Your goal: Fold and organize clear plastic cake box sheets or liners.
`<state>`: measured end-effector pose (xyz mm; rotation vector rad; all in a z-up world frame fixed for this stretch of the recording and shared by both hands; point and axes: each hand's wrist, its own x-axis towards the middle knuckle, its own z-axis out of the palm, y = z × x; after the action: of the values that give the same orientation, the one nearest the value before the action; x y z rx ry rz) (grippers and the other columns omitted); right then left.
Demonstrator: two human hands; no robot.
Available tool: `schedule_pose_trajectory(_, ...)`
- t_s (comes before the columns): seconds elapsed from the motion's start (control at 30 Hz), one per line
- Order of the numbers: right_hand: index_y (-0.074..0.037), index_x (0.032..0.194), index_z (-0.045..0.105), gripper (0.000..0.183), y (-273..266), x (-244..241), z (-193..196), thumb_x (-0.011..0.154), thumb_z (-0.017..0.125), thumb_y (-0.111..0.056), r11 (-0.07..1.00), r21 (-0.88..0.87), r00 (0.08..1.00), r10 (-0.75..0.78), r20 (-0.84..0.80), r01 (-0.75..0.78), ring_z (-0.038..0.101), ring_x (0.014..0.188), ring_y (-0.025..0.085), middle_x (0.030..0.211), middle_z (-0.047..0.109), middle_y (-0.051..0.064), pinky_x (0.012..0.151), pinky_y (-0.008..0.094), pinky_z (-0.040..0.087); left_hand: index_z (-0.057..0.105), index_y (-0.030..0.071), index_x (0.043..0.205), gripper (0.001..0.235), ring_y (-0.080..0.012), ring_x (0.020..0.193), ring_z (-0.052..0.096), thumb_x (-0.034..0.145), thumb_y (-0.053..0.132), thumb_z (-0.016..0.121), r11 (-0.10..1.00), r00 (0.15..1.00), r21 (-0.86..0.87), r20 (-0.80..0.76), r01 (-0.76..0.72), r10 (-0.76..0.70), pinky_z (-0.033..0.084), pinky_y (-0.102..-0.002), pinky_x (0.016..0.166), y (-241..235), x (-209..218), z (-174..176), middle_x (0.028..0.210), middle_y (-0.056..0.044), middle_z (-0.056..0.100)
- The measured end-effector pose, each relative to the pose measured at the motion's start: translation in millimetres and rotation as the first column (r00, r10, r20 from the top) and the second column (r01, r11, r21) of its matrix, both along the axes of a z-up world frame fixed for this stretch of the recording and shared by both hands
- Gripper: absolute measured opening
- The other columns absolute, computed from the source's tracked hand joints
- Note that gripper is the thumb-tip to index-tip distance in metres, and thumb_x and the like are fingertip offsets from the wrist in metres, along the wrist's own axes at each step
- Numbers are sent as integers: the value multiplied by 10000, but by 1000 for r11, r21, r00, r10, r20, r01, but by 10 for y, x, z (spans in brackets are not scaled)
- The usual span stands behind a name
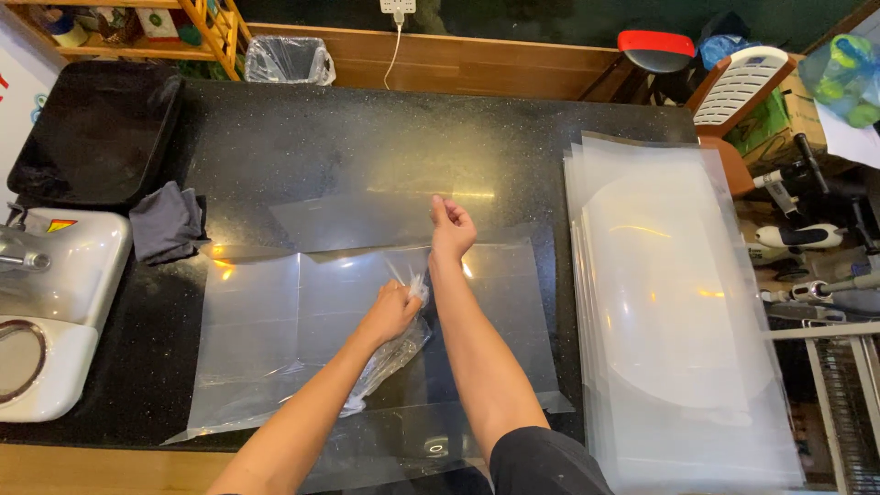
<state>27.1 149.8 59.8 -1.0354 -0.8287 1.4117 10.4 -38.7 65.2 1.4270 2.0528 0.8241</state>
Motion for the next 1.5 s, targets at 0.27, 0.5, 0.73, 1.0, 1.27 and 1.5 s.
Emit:
schedule_pose_trajectory(0.27, -51, 940, 654, 177, 223, 62, 46, 842, 801, -74, 934, -211, 886, 178, -428, -289, 743, 865, 177, 939, 749, 87, 772, 292, 604, 660, -72, 837, 400, -432, 884, 586, 924, 303, 554, 999, 995, 13, 92, -50, 49, 472, -502, 825, -12, -96, -9, 883, -295, 621)
schedule_pose_trajectory(0.5, 13, 865, 697, 104, 357, 374, 225, 848, 796, 43, 930, 19, 926, 367, -93, -367, 717, 929, 192, 1106, 762, 201, 822, 276, 569, 685, -16, 882, 325, -303, 778, 660, 890, 284, 561, 889, 846, 101, 371, -448, 384, 502, -426, 721, -125, -368, -162, 853, -158, 670)
schedule_pose_trajectory(0.73, -17, 773, 722, 103, 437, 596, 680, 787, 818, 14, 789, 214, 818, 547, 179, -575, 694, 1131, 220, 1311, 700, 210, 1009, 336, 532, 601, 40, 749, 306, -204, 802, 654, 946, 242, 483, 697, 292, -7, 905, -717, 310, 498, -335, 769, 85, -656, -19, 810, -88, 709)
schedule_pose_trajectory(1.0, -35, 768, 736, 112, 42, 652, 1119, 781, 848, -32, 717, 311, 772, 502, 389, -623, 595, 1347, 295, 1428, 636, 203, 1130, 395, 443, 252, 129, 1576, 726, -296, 873, 675, 917, 230, 541, 796, 557, 207, 809, -569, 188, 525, -472, 776, 465, -532, 594, 1055, -148, 654)
schedule_pose_trajectory(1.27, -24, 875, 736, 137, -336, 690, 1032, 818, 860, -12, 528, 505, 727, 554, 405, -683, 537, 1377, 294, 1518, 504, 180, 1101, 404, 465, 673, 212, 1264, 456, -462, 1021, 665, 891, 474, 687, 877, 869, 75, 197, -474, 453, 517, -524, 871, 471, -385, 1191, 1103, -216, 731)
schedule_pose_trajectory(1.5, -79, 1178, 665, 356, -692, 695, 1187, 880, 841, -163, 600, 291, 621, 463, 633, -745, 660, 1296, 247, 1431, 664, 132, 1098, 385, 553, 790, 118, 902, 333, -317, 794, 672, 1054, 333, 586, 721, 862, 480, 197, -501, 468, 521, -429, 706, 436, -894, 422, 872, -148, 655)
